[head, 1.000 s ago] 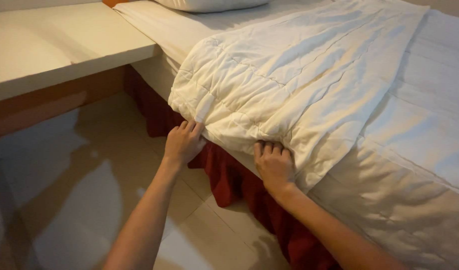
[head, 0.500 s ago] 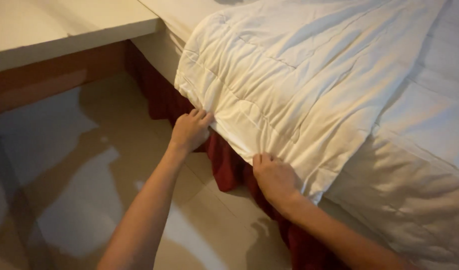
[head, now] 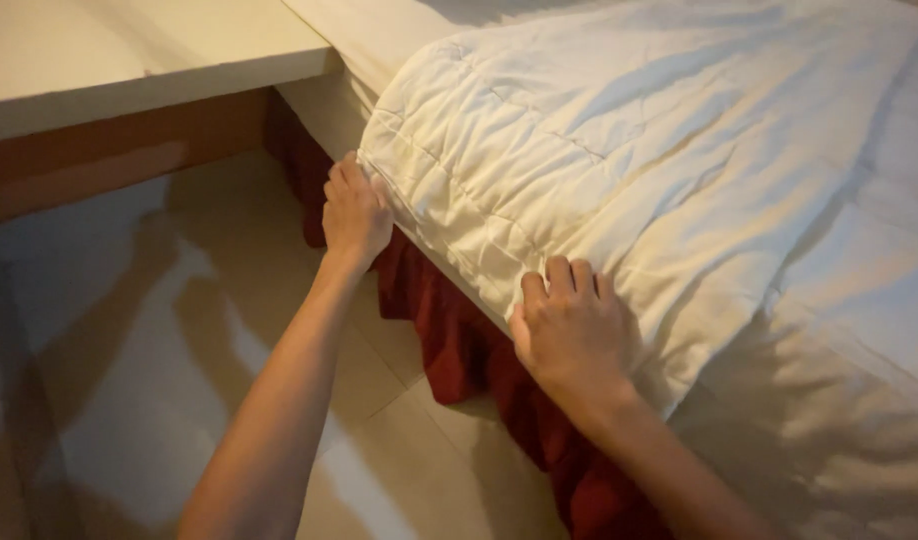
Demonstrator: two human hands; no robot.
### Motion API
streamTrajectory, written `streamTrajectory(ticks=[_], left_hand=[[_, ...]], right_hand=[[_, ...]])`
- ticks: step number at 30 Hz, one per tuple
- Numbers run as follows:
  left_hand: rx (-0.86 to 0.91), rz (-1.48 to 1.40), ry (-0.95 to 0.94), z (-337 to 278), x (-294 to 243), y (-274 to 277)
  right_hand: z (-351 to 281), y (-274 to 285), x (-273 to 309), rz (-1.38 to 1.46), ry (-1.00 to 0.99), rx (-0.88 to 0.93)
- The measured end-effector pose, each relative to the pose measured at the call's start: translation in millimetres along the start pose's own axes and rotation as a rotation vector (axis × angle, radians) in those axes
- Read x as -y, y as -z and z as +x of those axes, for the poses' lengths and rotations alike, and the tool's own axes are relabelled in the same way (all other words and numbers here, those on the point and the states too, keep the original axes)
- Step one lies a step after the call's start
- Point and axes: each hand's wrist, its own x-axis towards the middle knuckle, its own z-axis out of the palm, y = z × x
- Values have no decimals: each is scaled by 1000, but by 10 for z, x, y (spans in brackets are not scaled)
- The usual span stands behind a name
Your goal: The person wipes an orange table with a cloth, moving a tray of dishes and a water pitcher aside. They then move to a bed, smooth the white sheets, fold the duvet, and arrange the pillows.
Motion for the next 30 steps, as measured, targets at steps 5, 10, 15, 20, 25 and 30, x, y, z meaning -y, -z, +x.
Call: streamTrajectory(ticks=[5,10,15,20,25,30], left_hand=[[192,-279,323,87,-142,127],[45,-432,354,149,-11,-154],[-66,-59,242,223,399,-397],[-140,-302,398,337,464,-385],[-85,-246,498,308,478,-557],[173,-130,663,369,-99,62]], right_hand=[[76,-93,106,59,-23,-52],[132,-155,78,135,-44,-10],[139,-146,46,259,-99,88],[136,-101,-12,290,-98,-8],[56,-69,-96,264,-128,-25],[13,53,-211,283,-170,-1]])
